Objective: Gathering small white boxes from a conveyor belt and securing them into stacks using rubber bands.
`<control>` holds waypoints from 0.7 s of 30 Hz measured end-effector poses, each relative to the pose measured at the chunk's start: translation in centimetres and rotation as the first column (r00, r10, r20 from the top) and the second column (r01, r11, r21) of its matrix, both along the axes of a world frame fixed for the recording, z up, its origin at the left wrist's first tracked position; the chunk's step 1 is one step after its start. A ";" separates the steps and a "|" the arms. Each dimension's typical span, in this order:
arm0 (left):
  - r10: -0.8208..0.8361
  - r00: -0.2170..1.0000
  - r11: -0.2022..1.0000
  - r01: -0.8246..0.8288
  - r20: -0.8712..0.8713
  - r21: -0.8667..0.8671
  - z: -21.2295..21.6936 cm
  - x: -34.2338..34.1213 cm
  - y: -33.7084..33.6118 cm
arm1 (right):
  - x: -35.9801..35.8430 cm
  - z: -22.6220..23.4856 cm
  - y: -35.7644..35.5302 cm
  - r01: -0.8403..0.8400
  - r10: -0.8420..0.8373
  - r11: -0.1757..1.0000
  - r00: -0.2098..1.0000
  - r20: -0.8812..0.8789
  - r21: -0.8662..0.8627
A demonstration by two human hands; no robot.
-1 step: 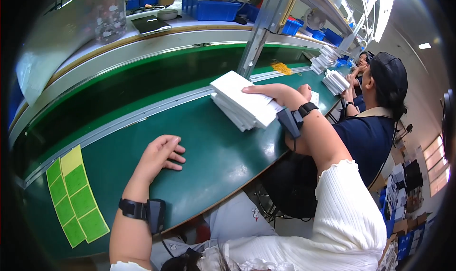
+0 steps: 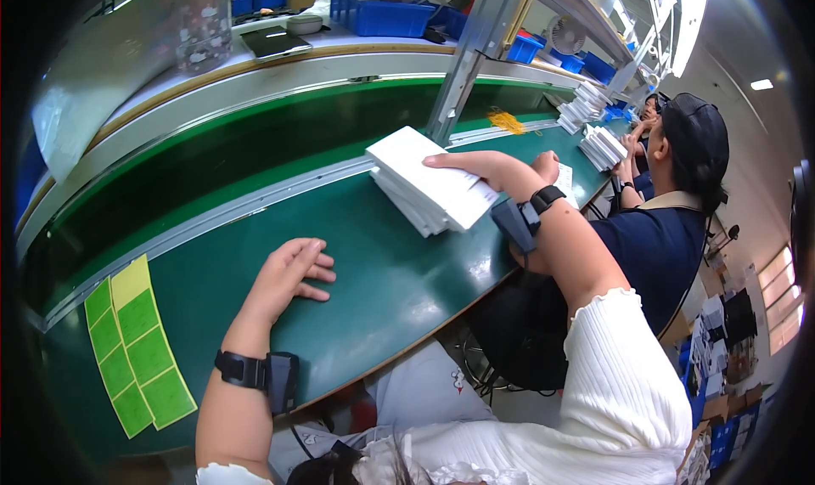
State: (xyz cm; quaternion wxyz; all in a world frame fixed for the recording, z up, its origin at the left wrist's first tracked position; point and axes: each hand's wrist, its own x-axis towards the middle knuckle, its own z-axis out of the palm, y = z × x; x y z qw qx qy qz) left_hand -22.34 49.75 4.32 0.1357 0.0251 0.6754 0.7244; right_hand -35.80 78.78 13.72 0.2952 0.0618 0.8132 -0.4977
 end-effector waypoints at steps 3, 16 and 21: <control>0.119 0.986 0.989 -0.108 -0.114 0.097 -1.3 -0.5 0.3 | 0.4 -0.9 -4.4 -0.183 0.184 0.982 0.983 0.012 -0.055; 0.635 0.733 0.745 -0.501 -0.242 0.440 3.1 2.2 -5.6 | 8.5 -4.1 -22.4 -0.487 0.291 0.756 0.849 -0.442 -0.438; 0.579 0.464 0.740 -0.644 -0.670 0.193 3.5 2.8 -5.6 | 8.5 -6.3 -22.7 -0.451 0.010 0.729 0.760 -0.650 -0.515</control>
